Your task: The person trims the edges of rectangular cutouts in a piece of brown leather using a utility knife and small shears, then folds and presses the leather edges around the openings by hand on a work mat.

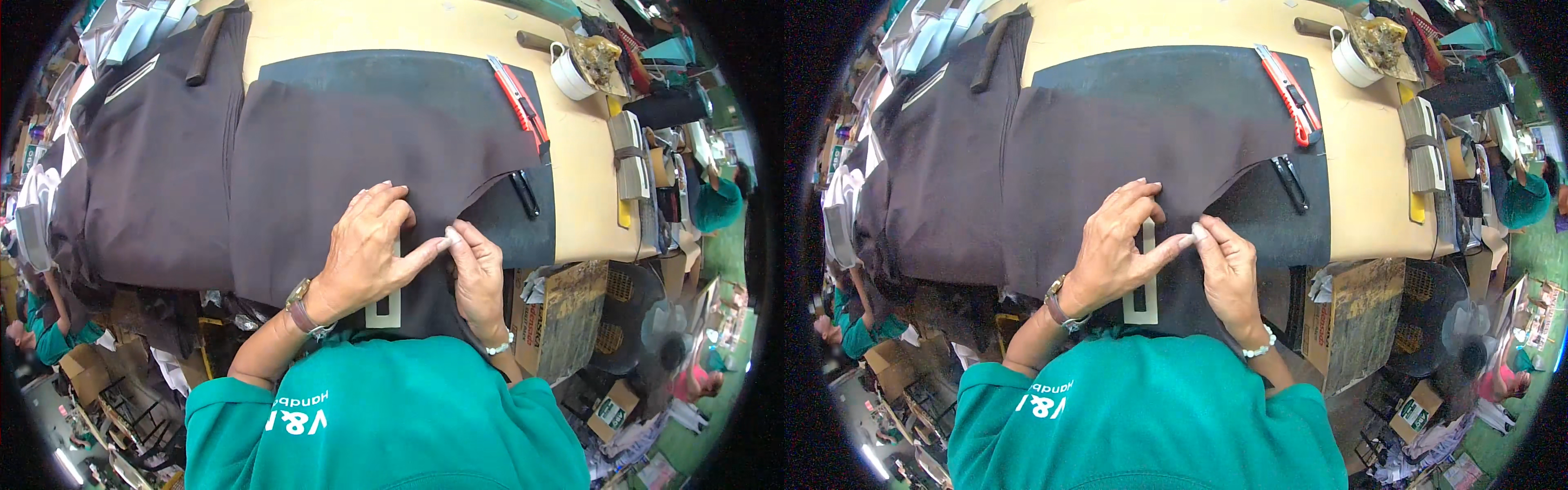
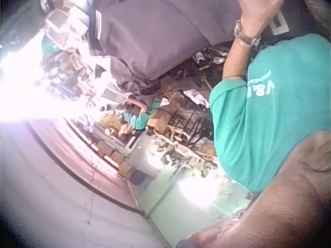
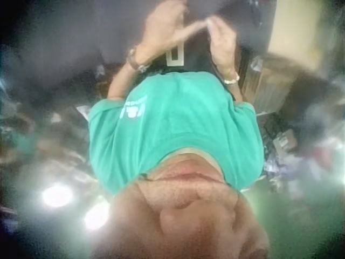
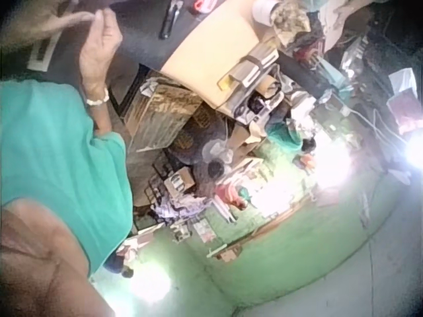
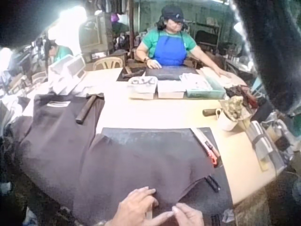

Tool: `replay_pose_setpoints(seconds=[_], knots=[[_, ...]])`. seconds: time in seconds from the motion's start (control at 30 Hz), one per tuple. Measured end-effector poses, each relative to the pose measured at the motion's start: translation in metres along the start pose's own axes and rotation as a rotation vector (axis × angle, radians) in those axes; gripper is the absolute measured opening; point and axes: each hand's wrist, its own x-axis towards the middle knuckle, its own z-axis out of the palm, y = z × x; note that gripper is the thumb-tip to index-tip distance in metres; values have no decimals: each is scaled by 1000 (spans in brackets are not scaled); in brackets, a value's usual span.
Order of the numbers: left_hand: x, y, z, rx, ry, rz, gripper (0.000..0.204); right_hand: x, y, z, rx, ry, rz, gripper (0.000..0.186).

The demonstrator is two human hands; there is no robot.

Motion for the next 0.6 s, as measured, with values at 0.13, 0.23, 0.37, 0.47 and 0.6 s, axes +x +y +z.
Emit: replay_pose_setpoints(seconds=[0.13, 0.23, 0.37, 0.47, 0.6], knots=[[-3, 0, 4, -60, 67, -20, 27, 4, -9, 7, 64, -88, 47, 17], [-7, -7, 9, -144, 98, -53, 21, 6, -11, 20, 141, -90, 61, 18], [-10, -16, 2, -320, 136, -85, 19, 13, -8, 23, 180, -107, 108, 18], [-15, -21, -22, -666, 211, -333, 26, 24, -18, 19, 165, -38, 116, 16], [-78, -121, -73, -1328, 920, -560, 33, 60, -43, 34, 268, -38, -86, 13]])
